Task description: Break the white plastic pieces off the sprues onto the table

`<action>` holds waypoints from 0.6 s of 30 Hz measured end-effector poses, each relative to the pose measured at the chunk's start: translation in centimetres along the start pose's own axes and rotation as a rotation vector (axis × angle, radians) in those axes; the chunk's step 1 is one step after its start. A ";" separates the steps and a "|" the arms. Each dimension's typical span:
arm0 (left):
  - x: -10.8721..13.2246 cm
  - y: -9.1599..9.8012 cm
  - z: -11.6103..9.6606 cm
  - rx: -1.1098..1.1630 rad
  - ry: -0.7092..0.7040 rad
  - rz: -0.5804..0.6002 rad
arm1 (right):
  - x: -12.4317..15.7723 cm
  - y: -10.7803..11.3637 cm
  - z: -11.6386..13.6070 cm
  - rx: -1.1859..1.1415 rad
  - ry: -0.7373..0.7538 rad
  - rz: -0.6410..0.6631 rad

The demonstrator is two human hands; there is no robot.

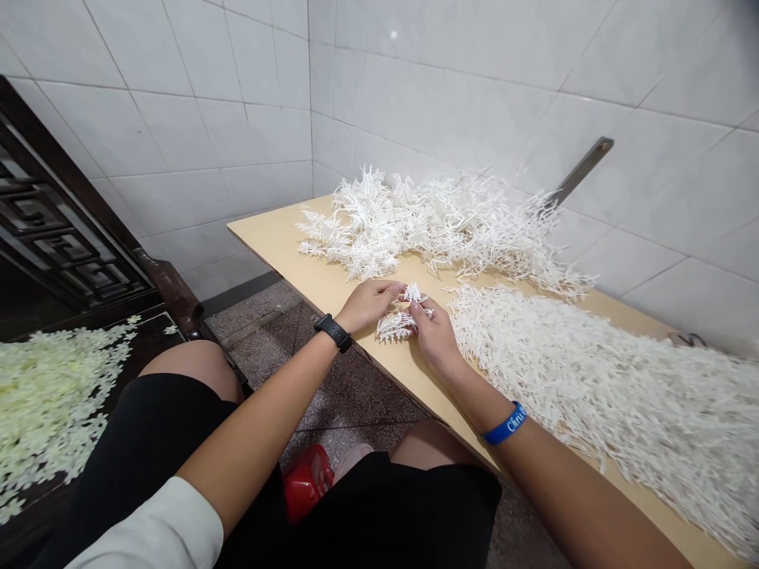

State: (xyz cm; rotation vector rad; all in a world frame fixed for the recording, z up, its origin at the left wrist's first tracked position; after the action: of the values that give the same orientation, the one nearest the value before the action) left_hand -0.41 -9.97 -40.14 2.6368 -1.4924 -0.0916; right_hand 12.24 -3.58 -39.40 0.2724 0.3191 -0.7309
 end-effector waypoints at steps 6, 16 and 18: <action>0.4 -0.4 -0.9 0.022 -0.073 0.149 | 0.0 -0.1 0.4 0.085 0.063 0.018; 1.4 -0.8 -1.6 0.041 -0.074 0.205 | 0.0 -1.0 0.2 0.058 -0.059 0.159; 1.4 -0.8 -1.4 0.057 -0.060 0.152 | 0.1 -1.2 0.0 0.048 -0.106 0.185</action>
State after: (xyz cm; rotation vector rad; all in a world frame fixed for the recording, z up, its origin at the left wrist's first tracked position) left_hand 1.14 -10.64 -38.86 2.5738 -1.7345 -0.1180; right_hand 11.42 -4.49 -39.60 0.3029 0.1731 -0.5686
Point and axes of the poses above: each hand's wrist, its own x-axis away from the middle knuckle, its own y-axis out of the back of the hand, z = x × y, the point moved 4 cm from there along -x, towards the middle knuckle, and after that the axes turned 9 degrees about y, right-handed, at the moved point
